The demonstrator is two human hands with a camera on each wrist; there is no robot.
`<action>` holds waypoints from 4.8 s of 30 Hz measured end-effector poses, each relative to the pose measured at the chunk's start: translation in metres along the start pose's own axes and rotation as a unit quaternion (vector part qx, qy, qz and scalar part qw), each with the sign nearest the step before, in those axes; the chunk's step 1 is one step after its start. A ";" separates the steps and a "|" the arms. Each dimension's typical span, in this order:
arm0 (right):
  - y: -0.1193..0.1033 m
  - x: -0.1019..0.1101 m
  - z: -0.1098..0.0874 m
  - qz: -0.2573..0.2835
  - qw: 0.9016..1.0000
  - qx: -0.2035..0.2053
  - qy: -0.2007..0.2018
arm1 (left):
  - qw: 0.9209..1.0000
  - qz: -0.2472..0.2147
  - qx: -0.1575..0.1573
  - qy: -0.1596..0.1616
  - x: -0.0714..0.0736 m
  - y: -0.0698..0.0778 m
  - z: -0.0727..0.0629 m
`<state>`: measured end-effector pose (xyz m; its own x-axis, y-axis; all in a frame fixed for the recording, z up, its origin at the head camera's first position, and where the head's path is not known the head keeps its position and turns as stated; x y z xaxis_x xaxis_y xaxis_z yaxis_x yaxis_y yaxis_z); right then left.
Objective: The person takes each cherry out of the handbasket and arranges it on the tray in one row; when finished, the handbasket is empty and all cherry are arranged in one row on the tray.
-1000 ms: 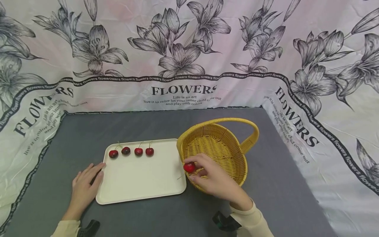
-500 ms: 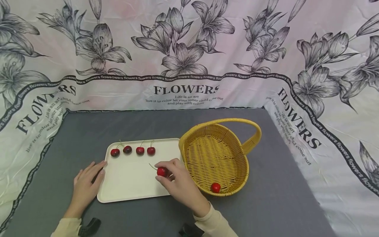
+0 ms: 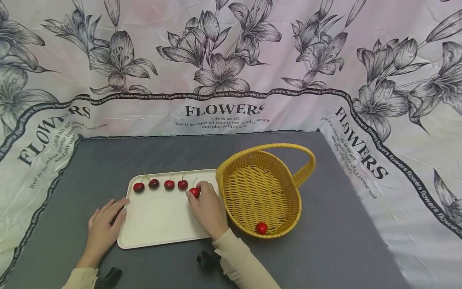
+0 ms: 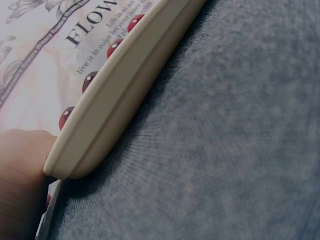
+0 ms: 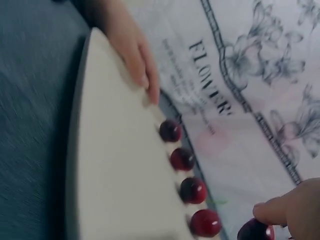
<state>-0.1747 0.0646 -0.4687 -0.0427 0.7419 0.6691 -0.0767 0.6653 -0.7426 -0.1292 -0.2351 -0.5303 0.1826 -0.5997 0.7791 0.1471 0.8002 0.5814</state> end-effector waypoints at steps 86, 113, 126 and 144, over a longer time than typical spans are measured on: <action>0.095 0.123 -0.052 -0.170 0.931 -0.134 -0.293 | 0.999 0.013 0.029 -0.018 0.000 0.000 0.003; 0.004 0.146 -0.065 -0.075 0.992 -0.020 -0.097 | 0.999 0.010 0.029 -0.012 -0.002 -0.002 0.000; -0.033 0.091 -0.072 0.065 0.985 0.122 -0.102 | 1.000 0.009 0.027 -0.009 -0.002 -0.003 -0.002; -0.021 0.010 -0.035 -0.098 0.987 0.115 0.059 | 1.000 0.005 0.011 -0.008 0.002 -0.002 0.003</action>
<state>-0.1382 0.0606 -0.4473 0.1106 0.6144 0.7812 -0.2971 0.7705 -0.5639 -0.1322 -0.2375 -0.5292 0.1693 -0.5920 0.7879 0.1250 0.8059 0.5787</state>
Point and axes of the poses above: each hand's wrist, its own z-axis towards the middle knuckle, its own x-axis out of the back of the hand, y = z × x, the point moved 5 cm from there along z, towards the middle knuckle, and after that the axes turned 6 degrees about -y, right-handed, at the moved point
